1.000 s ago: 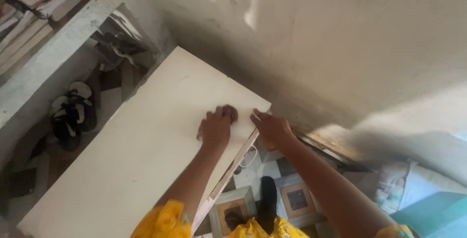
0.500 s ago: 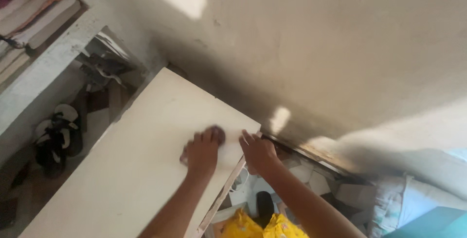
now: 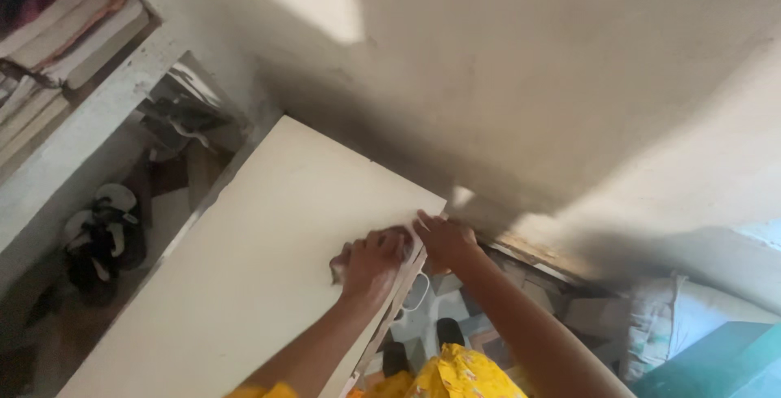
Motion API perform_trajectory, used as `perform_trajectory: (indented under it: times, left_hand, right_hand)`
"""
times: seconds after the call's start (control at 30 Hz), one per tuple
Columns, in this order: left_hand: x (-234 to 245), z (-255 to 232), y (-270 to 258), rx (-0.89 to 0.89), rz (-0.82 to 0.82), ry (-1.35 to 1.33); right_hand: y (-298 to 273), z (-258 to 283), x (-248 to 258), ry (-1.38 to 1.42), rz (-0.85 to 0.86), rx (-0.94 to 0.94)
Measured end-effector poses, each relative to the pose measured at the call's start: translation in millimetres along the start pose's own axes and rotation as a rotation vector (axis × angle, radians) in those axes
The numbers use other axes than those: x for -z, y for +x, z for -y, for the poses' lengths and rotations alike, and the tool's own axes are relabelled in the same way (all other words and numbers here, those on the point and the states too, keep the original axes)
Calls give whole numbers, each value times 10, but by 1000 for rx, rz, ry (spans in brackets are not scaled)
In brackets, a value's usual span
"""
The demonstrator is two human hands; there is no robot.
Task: The person wets a cloth under a tap, wrings it out, and then uses it to wipe the top and interior shelves of a white cabinet. The person cleans the top surface, the side edges, and the inside of the cabinet doors and shelves.
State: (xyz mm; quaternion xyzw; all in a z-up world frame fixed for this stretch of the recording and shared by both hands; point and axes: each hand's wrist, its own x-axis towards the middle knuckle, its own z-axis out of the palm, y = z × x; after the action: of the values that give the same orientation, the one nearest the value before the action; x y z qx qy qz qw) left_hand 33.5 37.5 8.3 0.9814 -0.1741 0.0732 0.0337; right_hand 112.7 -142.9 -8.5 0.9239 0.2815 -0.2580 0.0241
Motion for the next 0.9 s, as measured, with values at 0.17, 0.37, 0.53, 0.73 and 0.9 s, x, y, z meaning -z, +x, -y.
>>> perform_trajectory:
  times: [0.17,0.37,0.53,0.73,0.9]
  left_hand:
    - [-110,55,386,-2,73,-63]
    - [-37,56,-198,4,19,-22]
    - [106,165,-602,-41,-35,-56]
    - [355,263,21,14,256,-102]
    - [285,382,920,-79,331,7]
  right_hand:
    - [-181,215,408,91,184,-164]
    - [-239,445,166,65,-33,-167]
    - [-576,867,-48,263,12,-193]
    - [-702,984,247,309,135,-284]
    - [-650,984,212,347,135,-297]
